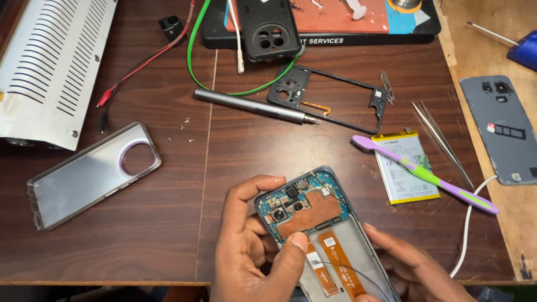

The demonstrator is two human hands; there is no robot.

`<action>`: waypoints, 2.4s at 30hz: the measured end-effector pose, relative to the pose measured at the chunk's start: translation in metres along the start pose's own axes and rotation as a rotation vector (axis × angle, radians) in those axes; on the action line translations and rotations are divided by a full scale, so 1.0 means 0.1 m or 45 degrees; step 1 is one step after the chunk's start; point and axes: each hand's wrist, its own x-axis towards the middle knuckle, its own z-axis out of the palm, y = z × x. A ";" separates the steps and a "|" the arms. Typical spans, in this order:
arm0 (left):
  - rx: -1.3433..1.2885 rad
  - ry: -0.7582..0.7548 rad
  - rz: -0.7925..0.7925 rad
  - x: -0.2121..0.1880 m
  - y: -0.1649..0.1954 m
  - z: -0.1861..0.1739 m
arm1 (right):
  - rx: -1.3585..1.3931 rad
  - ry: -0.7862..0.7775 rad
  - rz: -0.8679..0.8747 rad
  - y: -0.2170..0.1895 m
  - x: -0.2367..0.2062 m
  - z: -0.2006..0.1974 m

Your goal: The person reassembles a disassembled smartphone at a repair workbench, holding the mid-frame and pressing the motherboard assembly into place, then works along the edges seating flex cables and connectors by hand. They rotate the phone to reach different sides and continue pressing components into the frame.

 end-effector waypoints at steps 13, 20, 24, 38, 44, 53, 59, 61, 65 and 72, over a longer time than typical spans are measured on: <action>0.039 0.062 0.050 0.01 -0.02 0.09 | -0.097 0.001 0.136 0.03 -0.01 -0.02; 0.079 0.023 0.028 0.05 0.04 0.11 | -0.121 0.143 0.015 -0.19 0.01 0.20; 0.114 0.044 0.055 0.05 0.07 0.15 | -0.351 0.237 -0.345 -0.37 0.06 0.35; 0.207 -0.123 -0.138 0.04 0.12 0.14 | -0.111 0.383 -0.176 -0.99 0.40 0.65; 0.259 -0.124 -0.070 0.03 0.16 0.15 | -0.187 0.412 -0.254 -1.07 0.49 0.77; 0.398 -0.139 0.010 0.04 0.20 0.16 | -0.250 0.393 -0.231 -1.08 0.54 0.77; 0.392 -0.152 -0.086 0.03 0.25 0.14 | -0.112 0.320 -0.172 -1.06 0.54 0.75; 0.381 -0.180 -0.106 0.02 0.27 0.12 | -0.056 0.300 -0.166 -1.04 0.54 0.76; 0.417 -0.240 0.054 0.01 0.30 0.08 | -0.003 0.252 -0.174 -1.04 0.55 0.77; 0.395 -0.275 0.172 0.00 0.24 0.06 | 0.084 0.254 -0.108 -1.07 0.54 0.77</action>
